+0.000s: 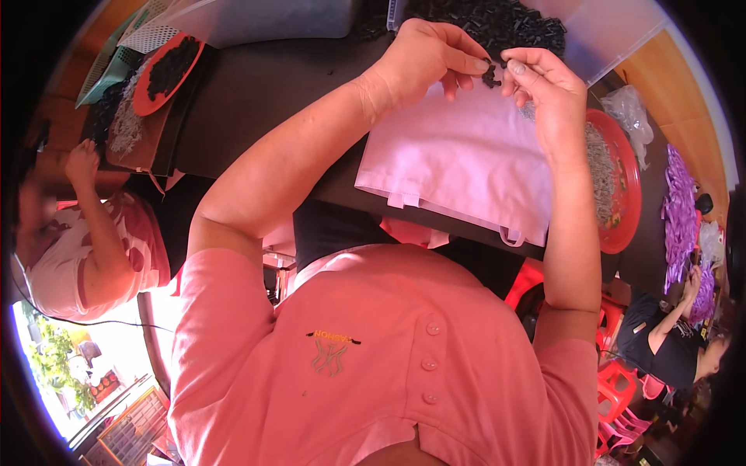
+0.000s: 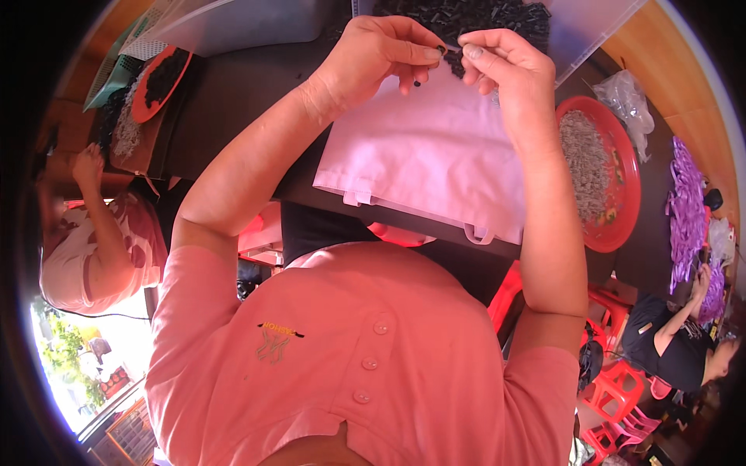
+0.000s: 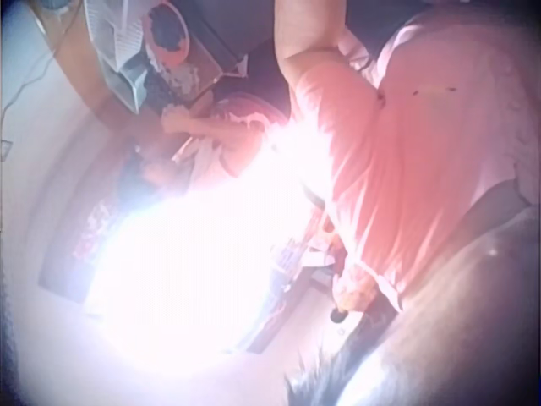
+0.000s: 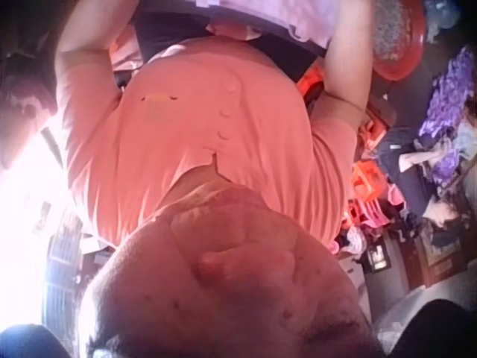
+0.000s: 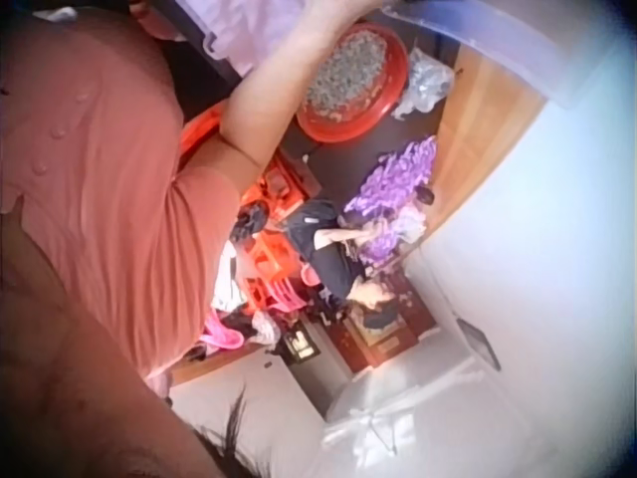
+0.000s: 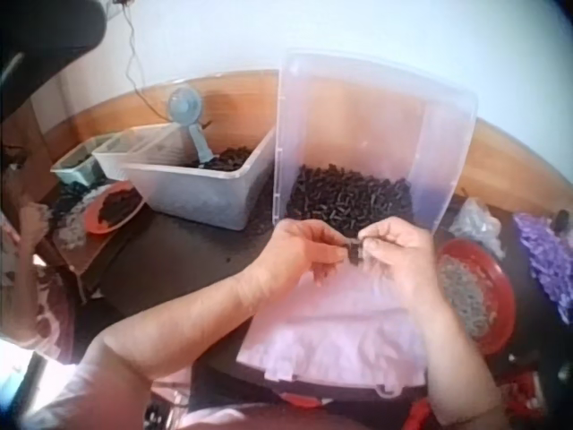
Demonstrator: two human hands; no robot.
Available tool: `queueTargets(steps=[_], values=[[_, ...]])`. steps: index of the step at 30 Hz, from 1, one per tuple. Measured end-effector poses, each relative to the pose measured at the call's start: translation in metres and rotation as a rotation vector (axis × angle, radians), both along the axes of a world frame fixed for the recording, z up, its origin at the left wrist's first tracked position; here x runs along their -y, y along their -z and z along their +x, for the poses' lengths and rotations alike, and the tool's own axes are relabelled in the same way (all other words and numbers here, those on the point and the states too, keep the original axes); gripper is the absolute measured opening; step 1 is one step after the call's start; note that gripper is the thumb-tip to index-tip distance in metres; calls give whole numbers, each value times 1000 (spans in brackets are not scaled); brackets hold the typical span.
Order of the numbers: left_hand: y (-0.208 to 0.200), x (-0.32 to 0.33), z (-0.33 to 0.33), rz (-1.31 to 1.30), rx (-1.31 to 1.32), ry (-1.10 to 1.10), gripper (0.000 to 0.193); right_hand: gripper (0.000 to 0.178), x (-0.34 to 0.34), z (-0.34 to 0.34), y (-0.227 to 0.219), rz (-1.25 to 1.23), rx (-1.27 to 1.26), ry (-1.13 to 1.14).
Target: The person takes black plastic pieces and small metal parts and attaches them together by hand.
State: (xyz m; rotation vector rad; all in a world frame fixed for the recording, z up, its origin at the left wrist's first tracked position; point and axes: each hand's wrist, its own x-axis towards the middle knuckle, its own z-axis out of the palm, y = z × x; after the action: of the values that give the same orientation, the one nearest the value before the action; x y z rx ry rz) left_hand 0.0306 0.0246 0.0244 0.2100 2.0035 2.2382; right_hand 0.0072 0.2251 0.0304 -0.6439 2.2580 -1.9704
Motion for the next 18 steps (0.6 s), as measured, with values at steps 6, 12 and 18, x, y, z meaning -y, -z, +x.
queueTargets(steps=[6,12,18], values=[[-2,-4,4,-21,-24,21,20,18,7,10,-5,-202,179,5],[-3,-6,6,-14,-35,9,22,17,14,13,2,-124,47,71],[-5,-7,9,44,-7,21,19,16,20,19,2,-28,-83,130]])
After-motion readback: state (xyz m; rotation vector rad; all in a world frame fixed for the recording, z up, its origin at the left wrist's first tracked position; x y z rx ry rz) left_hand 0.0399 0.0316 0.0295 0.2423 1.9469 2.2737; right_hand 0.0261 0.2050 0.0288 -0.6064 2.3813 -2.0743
